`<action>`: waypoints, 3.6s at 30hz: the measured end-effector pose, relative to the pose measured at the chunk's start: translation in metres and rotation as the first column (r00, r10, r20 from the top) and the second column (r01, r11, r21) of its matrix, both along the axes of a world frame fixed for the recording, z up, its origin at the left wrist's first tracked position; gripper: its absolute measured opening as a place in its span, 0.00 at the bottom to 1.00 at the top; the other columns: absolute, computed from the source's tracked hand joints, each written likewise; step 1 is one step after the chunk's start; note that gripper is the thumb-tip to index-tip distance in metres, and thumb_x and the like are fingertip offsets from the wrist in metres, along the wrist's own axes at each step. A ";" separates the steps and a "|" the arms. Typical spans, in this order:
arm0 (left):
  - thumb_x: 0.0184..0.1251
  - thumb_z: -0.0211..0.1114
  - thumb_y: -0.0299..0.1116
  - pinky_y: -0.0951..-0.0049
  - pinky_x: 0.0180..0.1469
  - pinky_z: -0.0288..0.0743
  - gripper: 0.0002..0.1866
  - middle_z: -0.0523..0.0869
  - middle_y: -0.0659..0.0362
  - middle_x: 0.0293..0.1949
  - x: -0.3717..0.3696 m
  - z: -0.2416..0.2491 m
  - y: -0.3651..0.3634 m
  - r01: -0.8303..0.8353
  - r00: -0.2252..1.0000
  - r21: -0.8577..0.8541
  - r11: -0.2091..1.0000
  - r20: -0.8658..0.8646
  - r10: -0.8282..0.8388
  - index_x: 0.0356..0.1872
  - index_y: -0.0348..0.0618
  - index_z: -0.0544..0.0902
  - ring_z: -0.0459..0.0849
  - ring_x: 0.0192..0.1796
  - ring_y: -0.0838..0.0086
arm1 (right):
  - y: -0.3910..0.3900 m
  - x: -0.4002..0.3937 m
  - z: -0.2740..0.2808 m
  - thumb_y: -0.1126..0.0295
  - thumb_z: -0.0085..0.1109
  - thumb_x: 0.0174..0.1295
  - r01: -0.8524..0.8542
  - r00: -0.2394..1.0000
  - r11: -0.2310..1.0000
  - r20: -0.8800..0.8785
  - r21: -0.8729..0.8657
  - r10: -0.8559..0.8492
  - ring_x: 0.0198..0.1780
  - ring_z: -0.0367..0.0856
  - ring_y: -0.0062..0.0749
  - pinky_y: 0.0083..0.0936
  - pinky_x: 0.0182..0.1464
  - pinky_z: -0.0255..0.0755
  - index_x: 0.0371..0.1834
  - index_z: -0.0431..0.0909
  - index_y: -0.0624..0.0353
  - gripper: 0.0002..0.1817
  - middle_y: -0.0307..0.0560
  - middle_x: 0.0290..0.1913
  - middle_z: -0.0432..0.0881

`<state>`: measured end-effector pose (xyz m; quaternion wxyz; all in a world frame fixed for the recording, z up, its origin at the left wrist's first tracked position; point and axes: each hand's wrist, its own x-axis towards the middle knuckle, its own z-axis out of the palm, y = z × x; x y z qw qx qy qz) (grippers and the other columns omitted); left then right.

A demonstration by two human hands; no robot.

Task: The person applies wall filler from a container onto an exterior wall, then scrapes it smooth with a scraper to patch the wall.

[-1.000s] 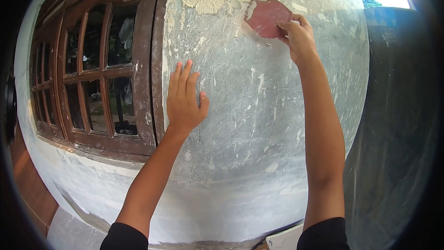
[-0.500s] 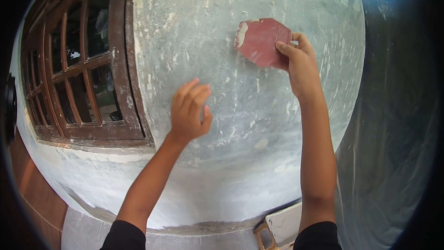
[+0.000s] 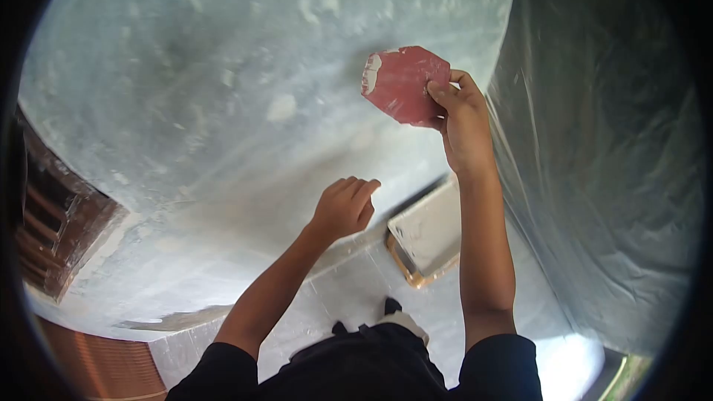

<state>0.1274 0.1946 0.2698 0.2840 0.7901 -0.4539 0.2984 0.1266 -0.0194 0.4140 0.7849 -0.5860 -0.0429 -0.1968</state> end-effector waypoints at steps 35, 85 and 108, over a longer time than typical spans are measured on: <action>0.63 0.63 0.27 0.56 0.53 0.79 0.23 0.82 0.52 0.52 -0.050 -0.340 -0.088 0.130 0.442 0.537 0.834 -0.784 0.436 0.60 0.43 0.74 0.81 0.54 0.55 | -0.120 -0.016 -0.546 0.68 0.63 0.63 -0.047 0.622 0.687 -0.559 -0.725 -0.548 0.40 0.88 0.52 0.42 0.47 0.79 0.45 0.81 0.58 0.10 0.54 0.38 0.88; 0.65 0.60 0.25 0.57 0.57 0.77 0.23 0.81 0.51 0.55 -0.041 -0.231 -0.065 -0.104 0.512 0.240 0.965 -0.819 0.259 0.62 0.42 0.72 0.80 0.56 0.56 | -0.133 -0.039 -0.400 0.70 0.59 0.71 0.136 0.806 0.943 -0.587 0.303 0.072 0.53 0.82 0.29 0.33 0.54 0.79 0.63 0.70 0.57 0.19 0.44 0.54 0.80; 0.49 0.61 0.16 0.61 0.47 0.79 0.22 0.85 0.51 0.45 -0.001 0.102 0.062 -0.271 0.939 -0.375 0.886 0.101 0.330 0.49 0.37 0.80 0.83 0.46 0.56 | 0.073 0.010 -0.015 0.73 0.64 0.68 -0.399 0.880 0.914 0.309 0.069 0.361 0.52 0.81 0.23 0.24 0.53 0.77 0.63 0.73 0.63 0.21 0.42 0.54 0.82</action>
